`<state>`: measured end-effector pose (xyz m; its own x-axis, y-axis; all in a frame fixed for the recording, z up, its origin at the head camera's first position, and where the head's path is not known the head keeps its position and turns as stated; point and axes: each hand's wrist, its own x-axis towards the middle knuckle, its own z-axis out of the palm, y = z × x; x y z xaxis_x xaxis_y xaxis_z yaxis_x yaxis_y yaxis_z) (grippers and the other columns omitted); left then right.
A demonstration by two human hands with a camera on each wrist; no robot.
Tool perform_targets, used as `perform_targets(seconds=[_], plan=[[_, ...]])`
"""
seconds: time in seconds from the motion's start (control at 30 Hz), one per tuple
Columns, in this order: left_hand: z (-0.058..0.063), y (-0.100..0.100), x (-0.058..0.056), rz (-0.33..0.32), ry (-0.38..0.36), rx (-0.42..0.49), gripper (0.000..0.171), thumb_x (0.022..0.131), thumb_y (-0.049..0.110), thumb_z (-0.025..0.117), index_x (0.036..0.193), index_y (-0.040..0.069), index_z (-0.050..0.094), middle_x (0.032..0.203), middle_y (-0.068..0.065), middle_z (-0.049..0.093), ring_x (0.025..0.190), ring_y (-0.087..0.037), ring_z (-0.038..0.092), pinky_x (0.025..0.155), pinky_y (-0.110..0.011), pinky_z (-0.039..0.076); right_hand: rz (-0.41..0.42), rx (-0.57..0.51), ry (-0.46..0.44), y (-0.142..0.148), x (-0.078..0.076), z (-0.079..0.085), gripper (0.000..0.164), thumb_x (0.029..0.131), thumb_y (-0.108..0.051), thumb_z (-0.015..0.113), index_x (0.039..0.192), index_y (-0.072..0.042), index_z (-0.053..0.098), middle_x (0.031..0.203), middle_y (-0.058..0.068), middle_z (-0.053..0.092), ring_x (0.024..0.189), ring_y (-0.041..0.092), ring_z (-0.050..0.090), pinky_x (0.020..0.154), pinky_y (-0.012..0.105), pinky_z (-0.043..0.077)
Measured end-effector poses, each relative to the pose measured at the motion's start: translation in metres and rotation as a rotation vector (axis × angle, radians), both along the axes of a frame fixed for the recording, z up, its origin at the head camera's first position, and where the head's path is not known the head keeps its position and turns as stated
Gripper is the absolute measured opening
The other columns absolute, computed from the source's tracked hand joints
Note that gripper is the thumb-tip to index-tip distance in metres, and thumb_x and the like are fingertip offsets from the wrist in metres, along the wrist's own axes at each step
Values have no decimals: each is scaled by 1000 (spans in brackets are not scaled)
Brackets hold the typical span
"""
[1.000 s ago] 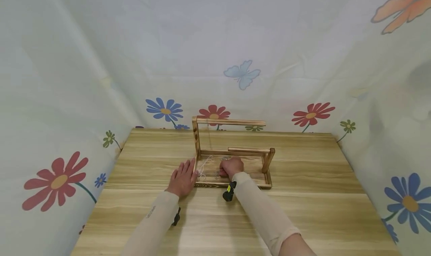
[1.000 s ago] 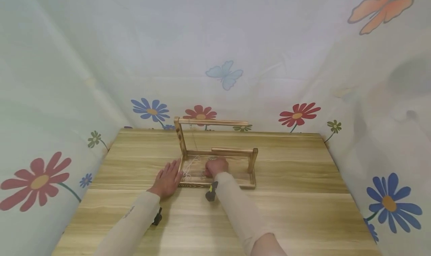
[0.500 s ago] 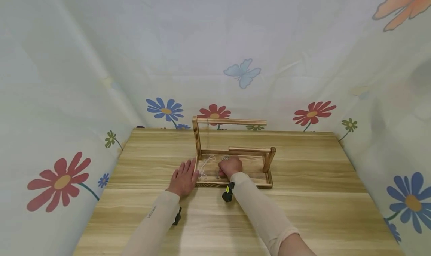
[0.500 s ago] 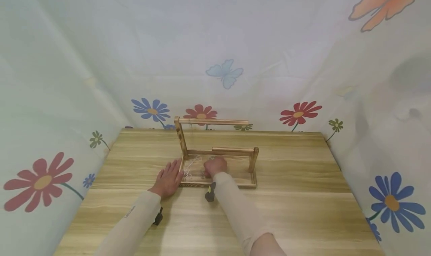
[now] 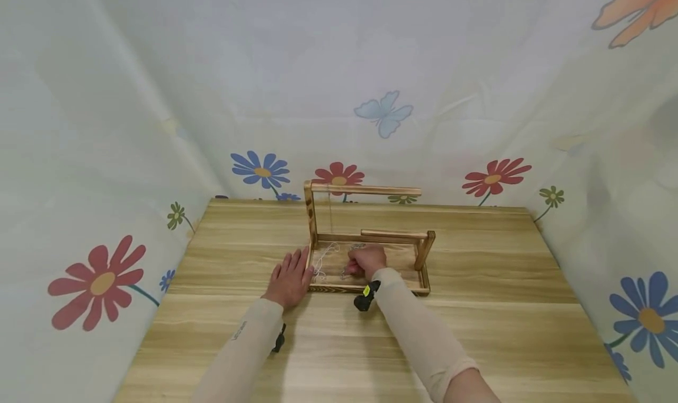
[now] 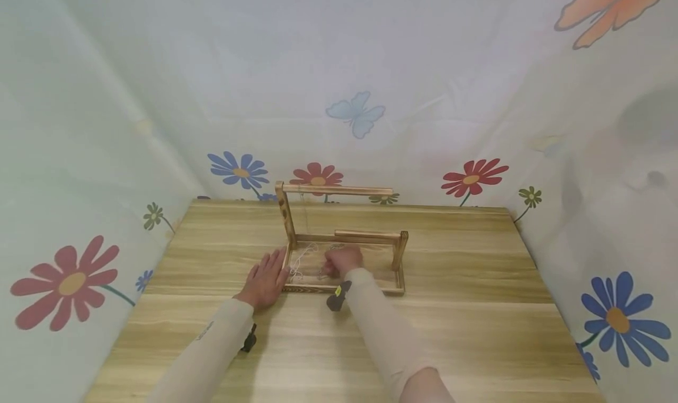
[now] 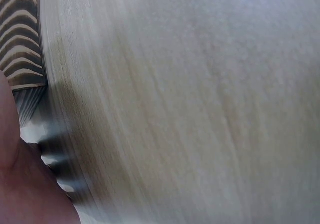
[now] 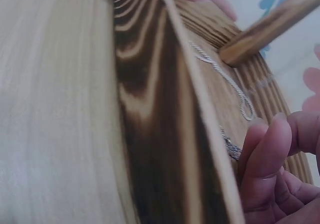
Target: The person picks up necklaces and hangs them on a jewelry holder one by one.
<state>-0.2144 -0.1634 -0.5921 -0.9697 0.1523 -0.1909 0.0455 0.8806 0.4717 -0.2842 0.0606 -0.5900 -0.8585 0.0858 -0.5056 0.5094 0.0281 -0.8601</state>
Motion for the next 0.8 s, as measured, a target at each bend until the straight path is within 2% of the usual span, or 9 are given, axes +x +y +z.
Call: perform_targets(seconds=[0.1, 0.2, 0.33, 0.4, 0.63, 0.73, 0.8], plan=[[3, 1, 0, 2, -11, -30, 63, 114, 44, 26, 170, 19, 11, 176, -14, 16, 164, -41, 10, 130, -65, 10, -23, -45, -15, 3, -2, 0, 8, 81, 3, 65, 75, -1, 69, 53, 3, 67, 41, 8, 62, 42, 22, 51], [5, 1, 1, 2, -16, -47, 63, 114, 45, 26, 170, 20, 10, 176, -13, 15, 164, -40, 10, 130, -64, 11, -41, -81, -11, 6, -2, 2, 8, 80, 5, 65, 76, 1, 70, 53, 4, 67, 41, 9, 61, 42, 22, 51], [2, 0, 0, 1, -16, -28, 63, 114, 45, 25, 170, 20, 9, 176, -14, 15, 164, -41, 9, 130, -65, 10, -17, -39, 20, 5, -3, 1, 8, 78, 6, 65, 77, 3, 72, 52, 3, 65, 41, 9, 61, 42, 23, 51], [-2, -1, -1, 2, -19, -18, 63, 114, 45, 25, 170, 21, 8, 177, -14, 13, 164, -41, 7, 130, -66, 8, 24, 41, 38, 3, -3, 0, 8, 77, 5, 66, 72, 1, 71, 50, 1, 63, 40, 9, 60, 42, 25, 52], [-12, -4, -7, -3, -37, 13, 66, 113, 50, 24, 170, 24, 5, 178, -11, 9, 165, -38, 2, 130, -65, 4, 212, 493, 151, -3, -1, 2, 19, 72, -3, 67, 55, -12, 61, 40, -6, 51, 36, 9, 50, 43, 25, 43], [-14, -4, -8, -3, -39, 13, 66, 113, 50, 24, 170, 24, 5, 178, -10, 9, 165, -38, 1, 131, -65, 3, 254, 565, 186, -6, 1, 3, 23, 74, -6, 66, 52, -12, 65, 37, -7, 51, 35, 10, 50, 42, 24, 42], [-14, -3, -8, 0, -37, 8, 66, 113, 49, 24, 170, 24, 5, 178, -10, 9, 165, -38, 2, 131, -65, 4, 266, 574, 196, -8, 2, 3, 26, 77, -8, 67, 52, -13, 68, 36, -8, 52, 34, 8, 52, 43, 23, 44]])
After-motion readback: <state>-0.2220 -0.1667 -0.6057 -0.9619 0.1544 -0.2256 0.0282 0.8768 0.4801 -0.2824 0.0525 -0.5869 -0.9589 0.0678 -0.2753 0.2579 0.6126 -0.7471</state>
